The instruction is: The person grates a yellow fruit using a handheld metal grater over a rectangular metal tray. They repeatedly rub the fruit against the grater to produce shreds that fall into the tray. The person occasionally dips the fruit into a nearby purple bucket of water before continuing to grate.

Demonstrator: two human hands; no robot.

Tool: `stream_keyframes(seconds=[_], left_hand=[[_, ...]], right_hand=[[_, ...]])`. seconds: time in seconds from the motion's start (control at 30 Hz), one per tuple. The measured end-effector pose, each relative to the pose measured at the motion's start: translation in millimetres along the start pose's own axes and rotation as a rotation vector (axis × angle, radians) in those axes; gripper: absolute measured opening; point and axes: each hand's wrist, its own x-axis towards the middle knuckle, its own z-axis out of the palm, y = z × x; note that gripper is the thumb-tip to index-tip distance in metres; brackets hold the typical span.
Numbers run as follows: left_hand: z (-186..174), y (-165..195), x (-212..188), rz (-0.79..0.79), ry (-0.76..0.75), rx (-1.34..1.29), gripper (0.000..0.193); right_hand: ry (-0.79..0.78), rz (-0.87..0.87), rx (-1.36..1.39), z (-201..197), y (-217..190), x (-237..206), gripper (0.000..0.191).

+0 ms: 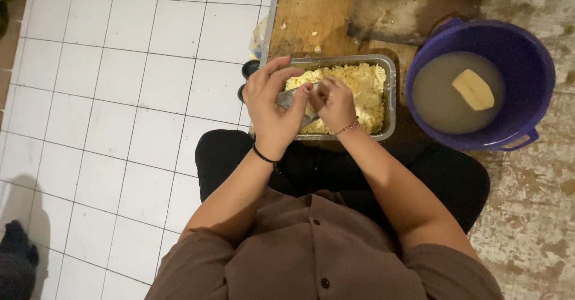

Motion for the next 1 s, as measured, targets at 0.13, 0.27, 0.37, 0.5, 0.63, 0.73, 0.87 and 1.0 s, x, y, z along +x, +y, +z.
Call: stream_keyframes(seconds=[0.13,0.27,0.37,0.5,0.63,0.73,0.87,1.0], left_hand=[[-0.8,1.0,-0.9,0.005,0.005,0.023,0.024],[-4.2,-1.2,0.0,-0.015,0.018,0.008,0.022],[-4.5,-2.1,1.0,-0.009,0.011,-0.008,0.022],[-3.7,1.4,-1.7,0.019,-0.013,0.011,0.023],[-3.2,2.5,-1.8,-0.005,-0.002,0.009,0.023],[-4.0,1.0,-2.4,-0.007,0.005,0.020,0.023],[-5.3,-2.0,-1.1,-0.036,0.013,-0.016,0.024],[-3.8,0.8,-1.3,-0.006,0.008,0.001,0.026]], right_hand=[[-0.101,0.243,-0.133,-10.2,39.6,9.9,0.042],[-0.077,0.218,-0.215,-8.5,29.7,8.3,0.047],[-0.095,0.209,-0.013,1.6,-1.8,5.5,0.044],[-0.019,0.019,0.022,-0.9,-1.7,4.9,0.045],[-0.043,0.098,-0.205,-12.7,33.2,13.0,0.043],[-0.044,0.198,-0.264,-12.2,32.0,8.9,0.044],[-0.096,0.235,0.000,0.0,1.7,-3.1,0.037],[-0.062,0.058,-0.055,-4.0,11.8,-0.4,0.038]])
